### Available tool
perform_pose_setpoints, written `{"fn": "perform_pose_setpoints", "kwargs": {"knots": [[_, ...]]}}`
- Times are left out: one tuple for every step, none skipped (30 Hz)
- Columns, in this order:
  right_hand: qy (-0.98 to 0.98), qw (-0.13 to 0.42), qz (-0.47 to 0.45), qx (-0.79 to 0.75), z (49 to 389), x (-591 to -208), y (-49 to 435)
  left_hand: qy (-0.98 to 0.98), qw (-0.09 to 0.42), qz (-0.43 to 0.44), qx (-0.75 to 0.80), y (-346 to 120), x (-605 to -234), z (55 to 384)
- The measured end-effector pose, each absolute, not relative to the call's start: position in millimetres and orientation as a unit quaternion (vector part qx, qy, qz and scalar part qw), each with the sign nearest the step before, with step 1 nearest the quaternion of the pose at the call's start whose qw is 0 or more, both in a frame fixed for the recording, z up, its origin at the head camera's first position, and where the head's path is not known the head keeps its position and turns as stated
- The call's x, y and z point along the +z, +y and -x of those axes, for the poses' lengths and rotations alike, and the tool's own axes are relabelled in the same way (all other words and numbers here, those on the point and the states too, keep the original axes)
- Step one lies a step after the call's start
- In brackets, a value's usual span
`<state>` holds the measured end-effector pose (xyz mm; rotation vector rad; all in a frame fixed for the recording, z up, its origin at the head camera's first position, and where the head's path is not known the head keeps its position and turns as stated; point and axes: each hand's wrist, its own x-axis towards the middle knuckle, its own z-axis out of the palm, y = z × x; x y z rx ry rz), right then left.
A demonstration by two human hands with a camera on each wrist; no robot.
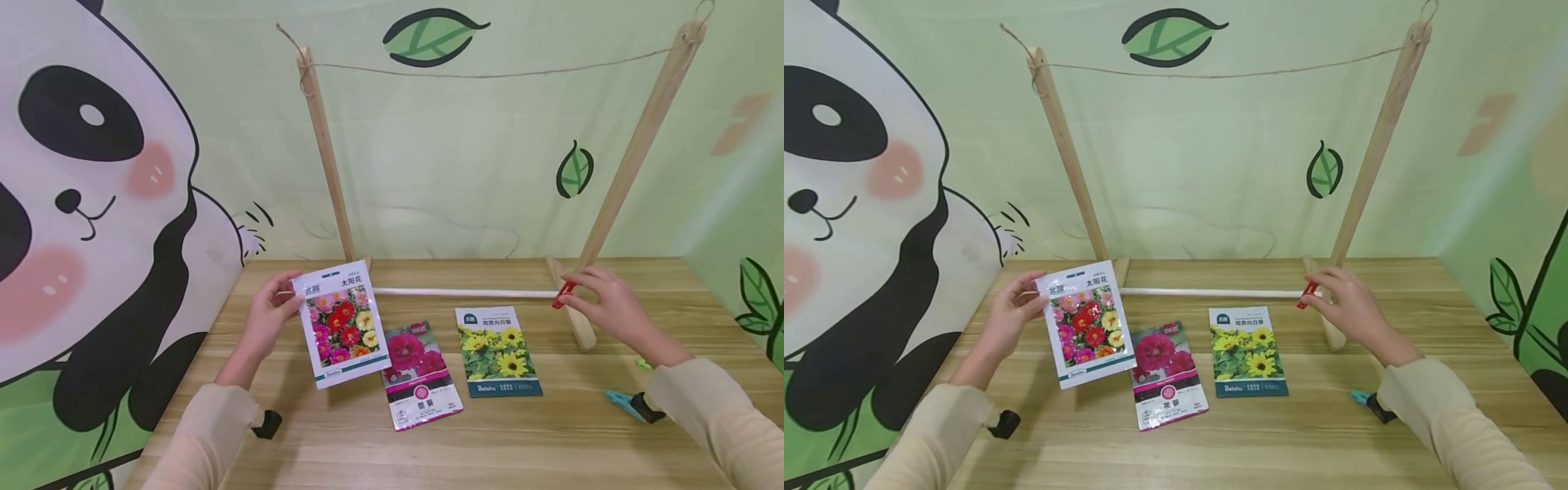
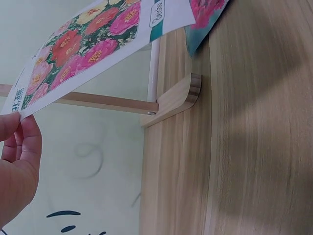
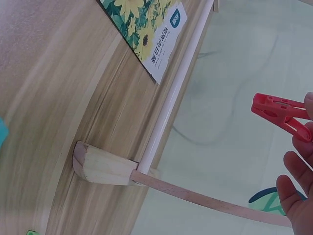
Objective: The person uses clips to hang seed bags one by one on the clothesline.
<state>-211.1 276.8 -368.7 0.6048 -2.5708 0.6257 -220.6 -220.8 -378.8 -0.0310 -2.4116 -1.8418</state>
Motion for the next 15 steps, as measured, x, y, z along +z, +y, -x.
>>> {"fn": "perform_pose_setpoints", "kwargs": {"knots": [[-0.925,0.215,-0.219,0.224,211.6,-368.8,276.7,-0.793,0.054,0.011,-0.607,-220.4,-378.7,220.8],[-0.925,0.216,-0.219,0.223,211.8,-368.6,276.6,-0.792,0.053,0.011,-0.608,-220.2,-378.5,221.0],[-0.925,0.217,-0.220,0.222,212.0,-368.5,276.5,-0.793,0.053,0.012,-0.607,-219.8,-378.1,221.0],[-0.925,0.217,-0.220,0.223,212.1,-368.3,276.4,-0.792,0.052,0.013,-0.608,-219.3,-377.5,220.9],[-0.924,0.216,-0.220,0.224,211.8,-367.7,276.0,-0.792,0.052,0.014,-0.609,-218.7,-377.0,220.9],[-0.924,0.215,-0.220,0.225,211.7,-367.2,275.7,-0.791,0.051,0.014,-0.610,-218.3,-376.7,221.0],[-0.924,0.215,-0.220,0.226,211.6,-366.8,275.4,-0.791,0.050,0.015,-0.610,-217.9,-376.3,221.1],[-0.924,0.215,-0.220,0.226,211.4,-366.4,275.2,-0.790,0.050,0.016,-0.611,-217.6,-376.1,221.2],[-0.923,0.215,-0.221,0.228,211.2,-365.8,274.9,-0.789,0.051,0.017,-0.612,-217.2,-375.9,221.3],[-0.923,0.217,-0.221,0.228,211.1,-365.3,274.6,-0.789,0.051,0.017,-0.612,-216.8,-375.6,221.3],[-0.923,0.217,-0.221,0.228,211.1,-364.9,274.5,-0.789,0.051,0.017,-0.612,-216.5,-375.4,221.5],[-0.923,0.217,-0.222,0.228,211.4,-364.6,274.5,-0.789,0.052,0.017,-0.612,-216.1,-375.1,221.6],[-0.922,0.218,-0.222,0.228,211.6,-364.3,274.4,-0.788,0.052,0.017,-0.613,-215.7,-374.8,221.7],[-0.922,0.218,-0.223,0.228,212.0,-364.0,274.4,-0.789,0.053,0.016,-0.612,-215.3,-374.2,221.7],[-0.922,0.218,-0.223,0.228,212.4,-363.8,274.3,-0.789,0.053,0.015,-0.611,-214.7,-373.7,221.8]]}}
